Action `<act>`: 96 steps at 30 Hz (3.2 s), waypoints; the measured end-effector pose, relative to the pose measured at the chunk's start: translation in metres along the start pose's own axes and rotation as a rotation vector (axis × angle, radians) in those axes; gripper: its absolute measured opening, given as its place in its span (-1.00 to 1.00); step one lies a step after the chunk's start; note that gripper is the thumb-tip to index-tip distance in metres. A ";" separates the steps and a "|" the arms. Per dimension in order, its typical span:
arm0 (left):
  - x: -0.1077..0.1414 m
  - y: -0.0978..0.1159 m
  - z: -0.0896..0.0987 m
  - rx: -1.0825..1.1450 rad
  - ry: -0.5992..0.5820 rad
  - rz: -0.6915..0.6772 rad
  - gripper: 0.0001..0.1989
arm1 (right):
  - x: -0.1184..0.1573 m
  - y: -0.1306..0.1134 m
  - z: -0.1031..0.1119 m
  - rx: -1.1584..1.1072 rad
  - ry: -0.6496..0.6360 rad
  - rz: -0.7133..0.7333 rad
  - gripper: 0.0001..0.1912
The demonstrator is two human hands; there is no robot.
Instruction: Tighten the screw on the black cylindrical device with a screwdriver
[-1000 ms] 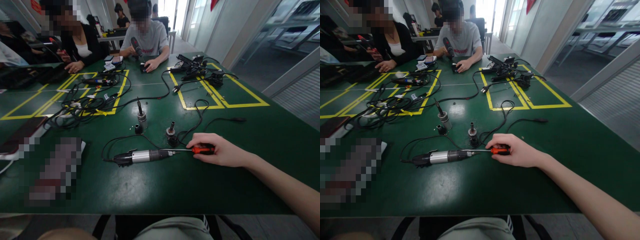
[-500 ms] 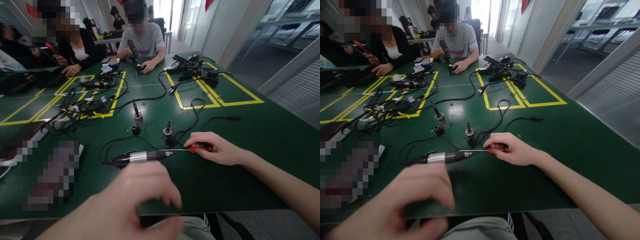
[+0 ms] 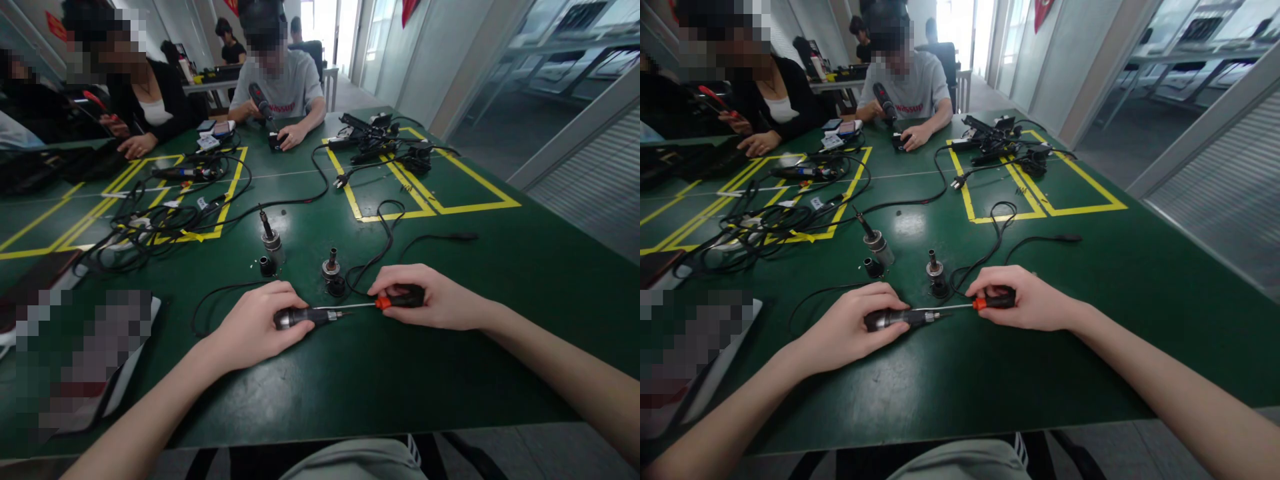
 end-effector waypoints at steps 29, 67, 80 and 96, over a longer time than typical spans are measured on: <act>-0.014 0.012 -0.001 0.059 -0.096 0.010 -0.80 | 0.001 -0.005 0.001 0.018 -0.019 -0.007 -0.74; -0.004 0.004 -0.004 -0.155 0.006 -0.095 -0.80 | -0.001 -0.004 -0.007 0.063 0.010 0.046 -0.65; -0.002 0.007 -0.004 -0.225 -0.012 -0.109 -0.85 | -0.003 -0.007 -0.005 0.003 0.075 0.061 -0.82; -0.001 0.008 -0.004 -0.211 -0.013 -0.151 -0.87 | -0.002 -0.013 -0.005 0.053 0.046 0.125 -0.87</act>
Point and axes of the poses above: each hand's wrist, its own x-axis away from the middle knuckle, its own z-axis out of the back of the hand, y = z × x, the point moved 6 cm from there along -x, towards the middle knuckle
